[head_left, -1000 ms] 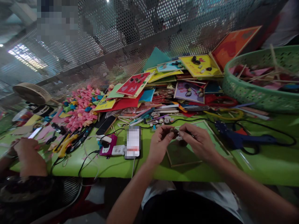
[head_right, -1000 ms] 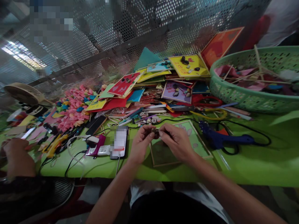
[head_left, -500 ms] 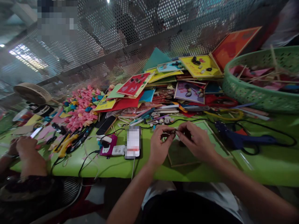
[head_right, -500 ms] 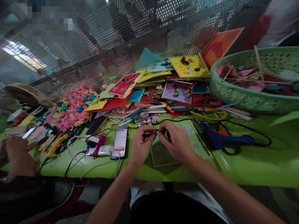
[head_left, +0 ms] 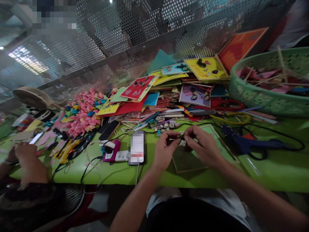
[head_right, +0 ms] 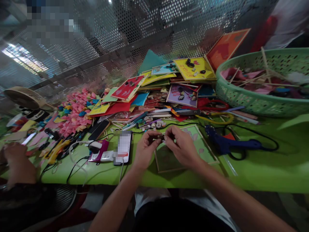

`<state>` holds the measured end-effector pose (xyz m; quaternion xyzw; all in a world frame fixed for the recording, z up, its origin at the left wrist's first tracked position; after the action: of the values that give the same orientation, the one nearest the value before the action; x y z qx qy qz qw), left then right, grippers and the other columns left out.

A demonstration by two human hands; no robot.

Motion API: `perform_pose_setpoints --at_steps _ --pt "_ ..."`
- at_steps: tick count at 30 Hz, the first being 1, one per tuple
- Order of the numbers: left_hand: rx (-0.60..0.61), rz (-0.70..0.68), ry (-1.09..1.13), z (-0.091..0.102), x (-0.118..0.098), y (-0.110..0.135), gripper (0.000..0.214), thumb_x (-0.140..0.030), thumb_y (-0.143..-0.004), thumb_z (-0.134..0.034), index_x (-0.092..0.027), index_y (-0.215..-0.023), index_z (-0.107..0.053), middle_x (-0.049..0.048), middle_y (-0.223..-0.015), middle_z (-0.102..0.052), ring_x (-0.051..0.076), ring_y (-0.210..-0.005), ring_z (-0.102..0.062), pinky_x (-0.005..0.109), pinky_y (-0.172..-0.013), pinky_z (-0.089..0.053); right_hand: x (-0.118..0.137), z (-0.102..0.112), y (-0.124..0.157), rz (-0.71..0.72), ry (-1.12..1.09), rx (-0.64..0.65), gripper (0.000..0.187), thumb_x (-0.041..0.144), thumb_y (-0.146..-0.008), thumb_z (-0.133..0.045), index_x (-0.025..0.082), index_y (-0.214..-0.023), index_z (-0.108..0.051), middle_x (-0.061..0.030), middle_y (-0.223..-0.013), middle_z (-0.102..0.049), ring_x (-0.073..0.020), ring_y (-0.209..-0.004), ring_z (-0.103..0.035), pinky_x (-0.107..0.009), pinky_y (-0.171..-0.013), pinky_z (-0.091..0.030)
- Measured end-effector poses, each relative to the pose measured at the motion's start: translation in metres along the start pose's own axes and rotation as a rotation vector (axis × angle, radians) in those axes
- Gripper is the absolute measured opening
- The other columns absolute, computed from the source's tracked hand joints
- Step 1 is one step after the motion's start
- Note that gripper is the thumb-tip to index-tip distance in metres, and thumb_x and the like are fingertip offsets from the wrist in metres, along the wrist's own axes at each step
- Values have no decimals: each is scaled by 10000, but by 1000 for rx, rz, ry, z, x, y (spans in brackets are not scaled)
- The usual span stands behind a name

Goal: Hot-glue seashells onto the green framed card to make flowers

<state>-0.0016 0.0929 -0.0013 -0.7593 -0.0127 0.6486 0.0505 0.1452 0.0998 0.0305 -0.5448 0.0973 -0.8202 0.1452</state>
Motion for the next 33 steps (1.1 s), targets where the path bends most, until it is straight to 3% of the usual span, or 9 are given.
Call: perform_pose_setpoints --at_steps 12,19,22,26,33 --pt "3 54 129 3 10 -2 257 -319 -823 -822 -199 -1019 -707 27 -972 -708 154 -909 -642 302 -878 -502 -16 -8 1 -199 -444 54 144 356 -929 -587 234 -861 -553 31 -659 -592 -145 -564 -564 -278 -535 -473" --pt "-7 101 183 3 12 -2 293 -379 -811 -830 -202 -1014 -716 25 -946 -704 146 -845 -644 300 -836 -518 -10 5 -4 -122 -512 -24 172 306 -891 -678 223 -785 -572 -45 -944 -706 -142 -705 -657 -286 -642 -536" --pt "-10 113 176 2 12 -1 328 -404 -792 -842 -201 -1019 -719 28 -947 -701 150 -842 -640 306 -840 -518 -12 4 -3 -153 -583 -18 164 298 -845 -735 234 -837 -585 -23 -878 -708 -150 -687 -666 -286 -622 -542" --pt "-16 108 172 4 12 -1 351 -418 -791 -843 -207 -1044 -726 36 -976 -700 155 -858 -638 293 -809 -527 -12 1 -3 -166 -549 21 150 301 -844 -719 236 -974 -679 -3 -788 -693 -161 -685 -667 -287 -612 -533" --pt "1 69 126 3 6 -1 258 -359 -839 -802 -218 -1047 -744 30 -991 -718 146 -876 -642 275 -816 -532 -16 -5 -4 -199 -414 50 227 400 -819 -728 210 -943 -753 -36 -797 -740 -179 -654 -673 -290 -554 -531"
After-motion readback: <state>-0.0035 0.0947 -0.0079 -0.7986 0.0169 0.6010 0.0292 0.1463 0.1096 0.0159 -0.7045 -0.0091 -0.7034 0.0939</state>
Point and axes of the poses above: each hand's wrist, its own y-axis away from the middle knuckle, its own z-axis out of the back of the hand, x = y × z, the point moved 10 cm from there along -y, towards the middle knuckle
